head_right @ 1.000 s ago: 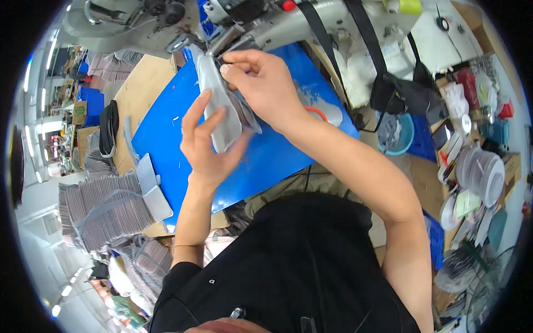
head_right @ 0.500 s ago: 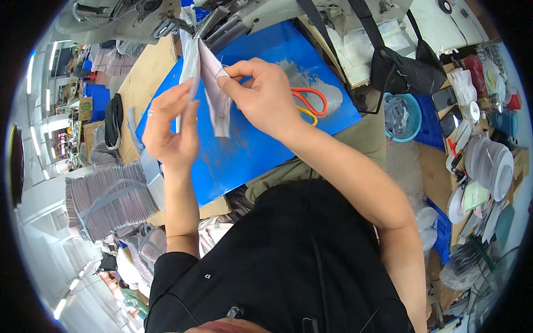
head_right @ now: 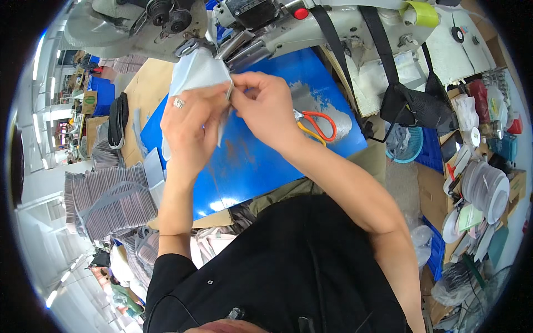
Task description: Sewing fabric and mesh components together using an industrial sewing machine to construct pouches.
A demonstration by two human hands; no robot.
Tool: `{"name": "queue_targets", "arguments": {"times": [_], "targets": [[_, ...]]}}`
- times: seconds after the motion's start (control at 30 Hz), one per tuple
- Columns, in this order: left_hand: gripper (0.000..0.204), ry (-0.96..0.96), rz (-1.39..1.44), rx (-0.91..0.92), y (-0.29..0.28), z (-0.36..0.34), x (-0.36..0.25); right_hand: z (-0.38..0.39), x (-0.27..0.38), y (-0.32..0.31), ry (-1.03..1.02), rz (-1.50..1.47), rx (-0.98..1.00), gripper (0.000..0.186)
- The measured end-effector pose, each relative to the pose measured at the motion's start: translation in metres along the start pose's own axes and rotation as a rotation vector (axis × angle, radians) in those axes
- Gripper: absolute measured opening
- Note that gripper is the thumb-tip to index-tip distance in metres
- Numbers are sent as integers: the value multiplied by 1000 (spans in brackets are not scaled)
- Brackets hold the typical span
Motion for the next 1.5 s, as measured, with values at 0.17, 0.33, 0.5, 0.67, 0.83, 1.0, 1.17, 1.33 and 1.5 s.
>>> {"name": "queue_targets", "arguments": {"times": [0.17, 0.33, 0.5, 0.67, 0.83, 1.0, 1.17, 1.33, 1.5], "targets": [[14, -78, 15, 62, 5, -10, 22, -24, 1, 7, 0, -59, -95, 14], [32, -195, 235, -241, 17, 51, -12, -34, -3, 10, 32, -119, -160, 19], [64, -891, 532, -238, 75, 119, 65, -29, 3, 19, 120, -133, -105, 24], [49, -844, 599, -14, 71, 76, 85, -30, 2, 16, 111, -258, -98, 18], [43, -819, 769, 127, 87, 74, 81, -32, 4, 14, 80, -215, -115, 17], [40, -646, 319, 246, 85, 127, 94, -30, -1, 21, 75, -159, -120, 18], [46, -320, 118, 202, 5, 66, 39, -29, 2, 14, 135, 15, -81, 32], [44, -97, -84, 446, -7, 13, -7, -30, 16, 15, 20, 410, 24, 28], [34, -50, 47, 329, -6, -9, -19, -37, 17, 15, 102, 503, 72, 26]]}}
Point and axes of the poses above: each hand's wrist, its own z-axis away from the middle knuckle, its own y-axis out of the palm, x = y × z, the point moved 7 cm from there along -z, towards the middle knuckle, and after that the axes turned 3 degrees about -x, right-handed, at the moved point
